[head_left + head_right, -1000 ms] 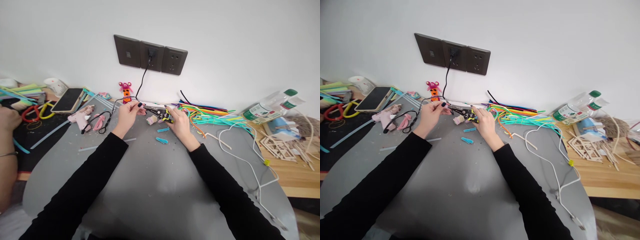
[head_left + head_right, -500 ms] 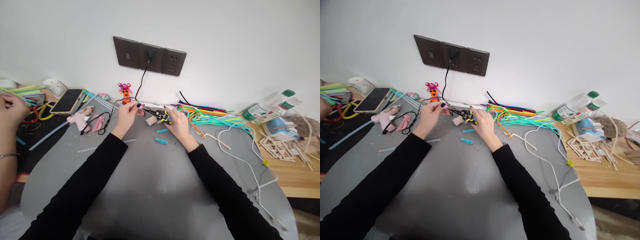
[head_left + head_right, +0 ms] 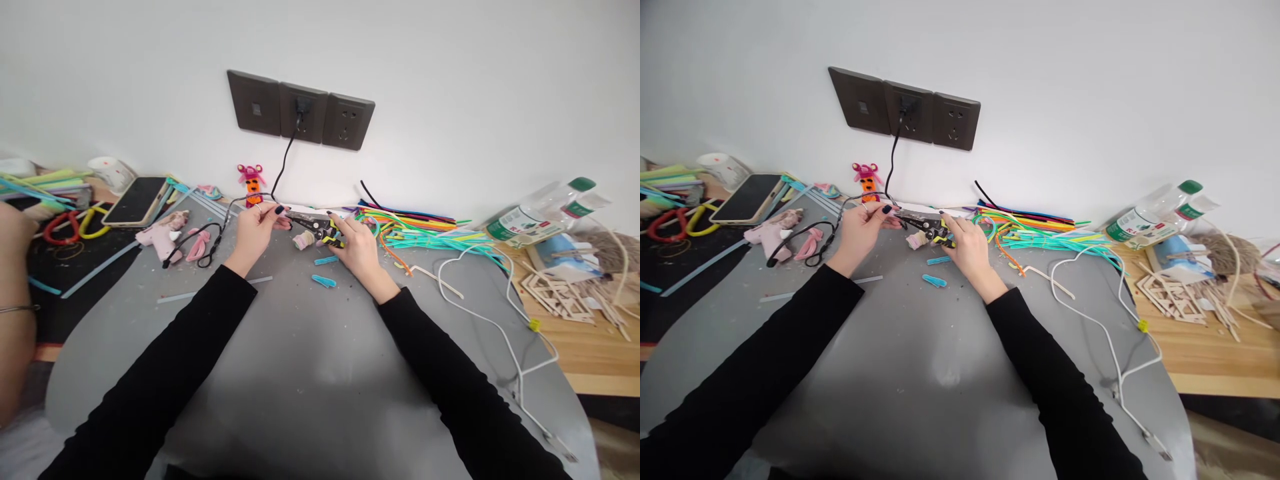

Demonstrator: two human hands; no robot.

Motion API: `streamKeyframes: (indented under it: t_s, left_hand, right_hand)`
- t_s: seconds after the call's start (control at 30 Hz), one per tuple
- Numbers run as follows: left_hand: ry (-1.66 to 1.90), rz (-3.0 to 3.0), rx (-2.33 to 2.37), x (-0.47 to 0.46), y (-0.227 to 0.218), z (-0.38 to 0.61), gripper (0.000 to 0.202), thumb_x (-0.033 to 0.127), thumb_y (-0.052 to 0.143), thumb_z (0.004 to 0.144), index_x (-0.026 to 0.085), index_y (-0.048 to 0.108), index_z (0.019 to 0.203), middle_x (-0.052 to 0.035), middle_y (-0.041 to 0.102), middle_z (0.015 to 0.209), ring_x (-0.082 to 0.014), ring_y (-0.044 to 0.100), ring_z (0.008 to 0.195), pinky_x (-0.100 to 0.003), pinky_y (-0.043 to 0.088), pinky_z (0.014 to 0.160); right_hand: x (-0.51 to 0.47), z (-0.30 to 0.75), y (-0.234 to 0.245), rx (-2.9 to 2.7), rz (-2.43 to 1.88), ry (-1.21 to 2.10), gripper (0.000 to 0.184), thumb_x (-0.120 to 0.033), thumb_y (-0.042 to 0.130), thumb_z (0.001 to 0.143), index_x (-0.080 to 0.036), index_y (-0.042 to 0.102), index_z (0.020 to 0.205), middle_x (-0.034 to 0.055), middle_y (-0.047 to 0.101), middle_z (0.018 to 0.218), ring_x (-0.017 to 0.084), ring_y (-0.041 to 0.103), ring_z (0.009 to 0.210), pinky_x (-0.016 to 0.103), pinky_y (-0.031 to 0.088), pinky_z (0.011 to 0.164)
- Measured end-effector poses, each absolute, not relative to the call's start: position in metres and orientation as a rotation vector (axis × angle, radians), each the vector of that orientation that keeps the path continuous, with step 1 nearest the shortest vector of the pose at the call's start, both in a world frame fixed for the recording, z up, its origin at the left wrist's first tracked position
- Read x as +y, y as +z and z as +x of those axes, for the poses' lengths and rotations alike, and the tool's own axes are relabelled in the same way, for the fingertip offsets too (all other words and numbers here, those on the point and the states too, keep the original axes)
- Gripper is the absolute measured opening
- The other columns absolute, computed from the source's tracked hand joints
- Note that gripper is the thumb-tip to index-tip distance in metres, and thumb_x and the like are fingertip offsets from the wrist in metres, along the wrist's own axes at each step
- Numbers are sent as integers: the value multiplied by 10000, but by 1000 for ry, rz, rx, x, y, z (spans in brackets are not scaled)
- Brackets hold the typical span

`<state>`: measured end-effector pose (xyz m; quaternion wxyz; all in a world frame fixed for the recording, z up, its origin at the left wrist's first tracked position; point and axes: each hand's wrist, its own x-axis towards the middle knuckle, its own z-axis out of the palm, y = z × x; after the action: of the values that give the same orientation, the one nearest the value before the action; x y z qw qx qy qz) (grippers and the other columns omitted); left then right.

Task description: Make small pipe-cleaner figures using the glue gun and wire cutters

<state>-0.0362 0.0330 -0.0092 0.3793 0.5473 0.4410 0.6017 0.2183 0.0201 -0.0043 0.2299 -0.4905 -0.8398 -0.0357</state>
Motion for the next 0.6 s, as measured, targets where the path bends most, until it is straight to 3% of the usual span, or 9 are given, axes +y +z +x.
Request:
streamKeyframes:
  t_s: [0.33,0.6]
  left_hand:
    - [1519,1358,1138,32,-10,-34,521,635,760,829,127,715,934,-99,760,771,-248,778,728,-394,676,735]
    - [1523,1359,1149,31,-7,-33,496,627,738,855,145,738,973,-70,754,815,-226,762,763,-388,665,794]
  right_hand:
    - [19,219,-7,-2269,-1357,-207,582,-191,770,886,-200,615,1447,101,722,1075,290,662,1013,368,496,838]
    - [19,217,-8,-2253,-1363,-245,585,-266,750,908,-184,594,1466,107,701,1052,297,640,998,379,472,826]
